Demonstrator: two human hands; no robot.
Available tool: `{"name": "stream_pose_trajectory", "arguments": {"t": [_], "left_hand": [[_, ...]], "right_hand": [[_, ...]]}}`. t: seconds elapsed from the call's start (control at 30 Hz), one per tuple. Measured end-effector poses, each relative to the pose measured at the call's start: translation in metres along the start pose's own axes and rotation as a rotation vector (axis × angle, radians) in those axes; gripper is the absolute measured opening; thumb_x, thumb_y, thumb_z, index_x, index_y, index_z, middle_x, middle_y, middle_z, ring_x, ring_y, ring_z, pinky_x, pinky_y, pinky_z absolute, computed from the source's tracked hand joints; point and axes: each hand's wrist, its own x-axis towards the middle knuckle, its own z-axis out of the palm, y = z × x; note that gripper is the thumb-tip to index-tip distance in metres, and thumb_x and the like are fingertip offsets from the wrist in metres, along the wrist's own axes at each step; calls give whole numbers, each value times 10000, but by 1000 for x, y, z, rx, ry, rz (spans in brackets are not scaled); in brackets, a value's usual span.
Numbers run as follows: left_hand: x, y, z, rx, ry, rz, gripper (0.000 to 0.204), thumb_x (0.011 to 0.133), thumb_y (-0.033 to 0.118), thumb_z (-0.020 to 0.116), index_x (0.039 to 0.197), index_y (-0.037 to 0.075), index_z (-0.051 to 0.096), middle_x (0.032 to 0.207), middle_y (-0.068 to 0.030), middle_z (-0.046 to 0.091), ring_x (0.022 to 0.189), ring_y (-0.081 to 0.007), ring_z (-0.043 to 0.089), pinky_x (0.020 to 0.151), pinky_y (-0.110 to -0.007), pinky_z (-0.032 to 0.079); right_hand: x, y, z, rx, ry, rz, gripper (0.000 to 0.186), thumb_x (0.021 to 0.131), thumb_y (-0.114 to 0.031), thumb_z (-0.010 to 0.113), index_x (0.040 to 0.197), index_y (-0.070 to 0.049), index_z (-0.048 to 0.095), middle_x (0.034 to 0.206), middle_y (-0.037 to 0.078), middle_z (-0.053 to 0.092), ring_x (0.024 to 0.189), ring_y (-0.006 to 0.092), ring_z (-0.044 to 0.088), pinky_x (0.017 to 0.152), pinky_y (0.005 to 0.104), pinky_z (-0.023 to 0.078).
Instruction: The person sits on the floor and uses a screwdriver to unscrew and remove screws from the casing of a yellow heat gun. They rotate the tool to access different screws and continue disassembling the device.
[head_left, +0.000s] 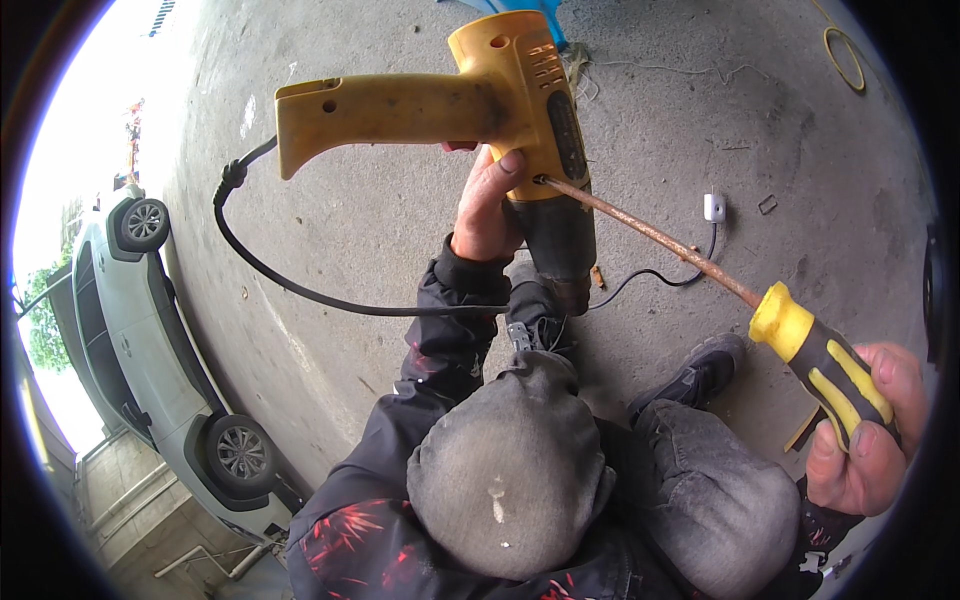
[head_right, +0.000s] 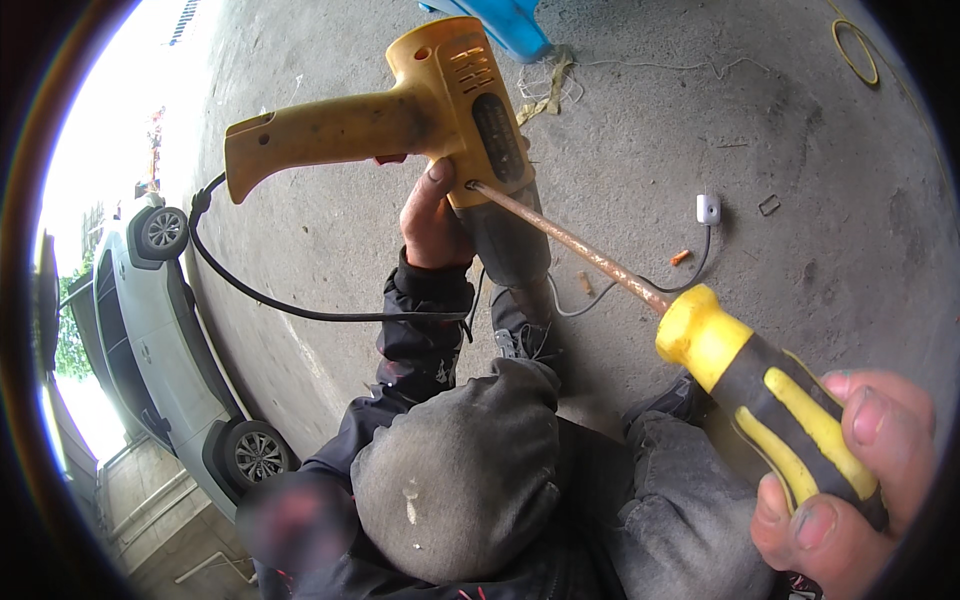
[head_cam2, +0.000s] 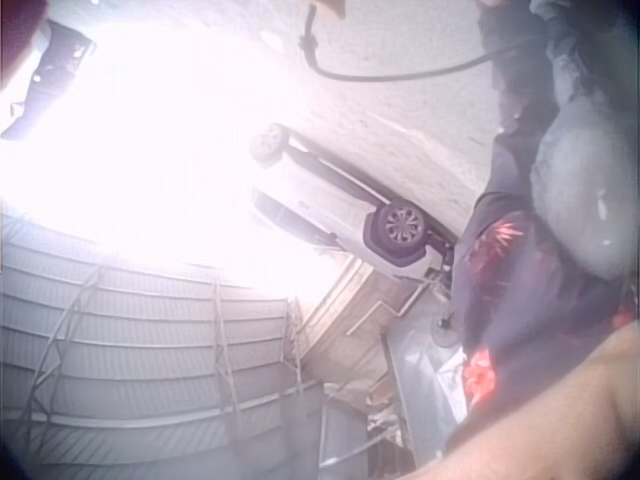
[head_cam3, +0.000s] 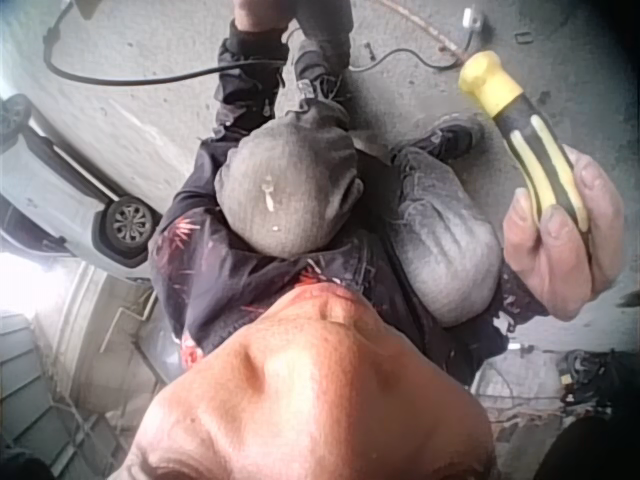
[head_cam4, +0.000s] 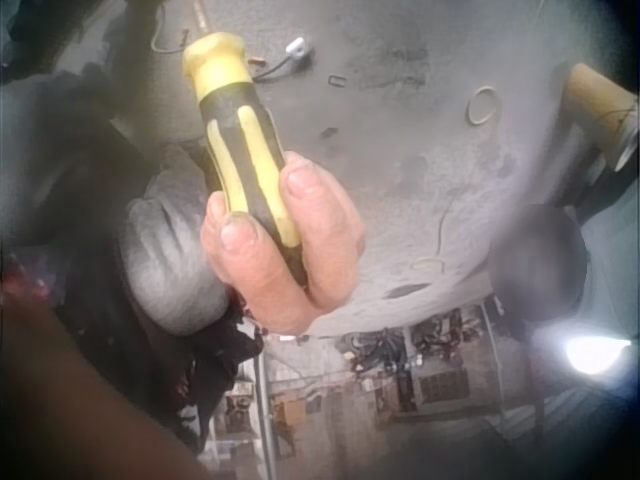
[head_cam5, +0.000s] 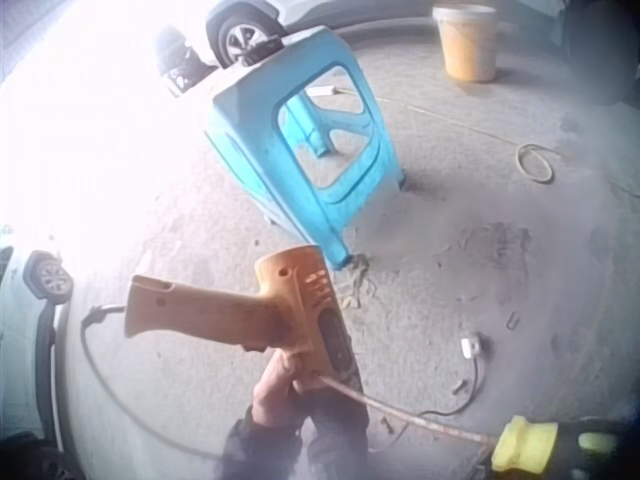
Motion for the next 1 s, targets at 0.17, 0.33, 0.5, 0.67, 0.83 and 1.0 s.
{"name": "stream_pose_trajectory", "arguments": {"t": [0.17, 0.33, 0.5, 0.67, 0.83, 1.0], "left_hand": [[0, 1, -2, 11, -9, -11, 711, 877, 349, 568, 1434, 7, 289, 1319, -138, 473, 1180, -251, 511, 985, -382, 436], [-1, 1, 0, 40, 13, 3, 719, 871, 364, 575, 1428, 5, 298, 1321, -142, 471, 1179, -250, 513, 984, -378, 435], [-1, 2, 0, 22, 0, -11, 713, 871, 370, 576, 1420, 3, 308, 1322, -145, 473, 1176, -253, 517, 982, -379, 437], [-2, 2, -1, 11, -4, -12, 707, 875, 363, 576, 1420, 3, 306, 1321, -148, 476, 1177, -256, 518, 981, -383, 441], [-2, 1, -2, -11, 5, -24, 688, 881, 355, 574, 1413, 5, 314, 1306, -149, 485, 1167, -260, 526, 974, -389, 450], [-2, 1, -2, -9, 7, -14, 678, 885, 348, 577, 1409, 6, 315, 1295, -148, 491, 1155, -262, 533, 969, -393, 455]], "right_hand": [[4, -5, 0, 30, -58, 28, 429, 895, -61, 527, 1307, -112, 421, 1305, 317, 433, 931, 374, 544, 674, 436, 507], [9, -7, 1, -12, -22, 9, 439, 901, -65, 528, 1322, -125, 421, 1317, 308, 430, 938, 373, 544, 695, 441, 512], [10, -9, -7, 57, -120, 70, 459, 906, -70, 525, 1346, -129, 407, 1337, 309, 411, 952, 377, 544, 716, 455, 522], [12, 1, -11, 8, -110, -33, 489, 906, -69, 523, 1371, -127, 383, 1356, 316, 386, 964, 383, 539, 702, 454, 525], [13, 3, -20, 44, -183, -33, 520, 908, -69, 516, 1401, -122, 360, 1356, 319, 384, 975, 389, 532, 698, 450, 524], [11, 3, -27, -20, -226, -36, 527, 910, -72, 514, 1409, -124, 356, 1353, 319, 387, 977, 386, 531, 700, 449, 523]]}}
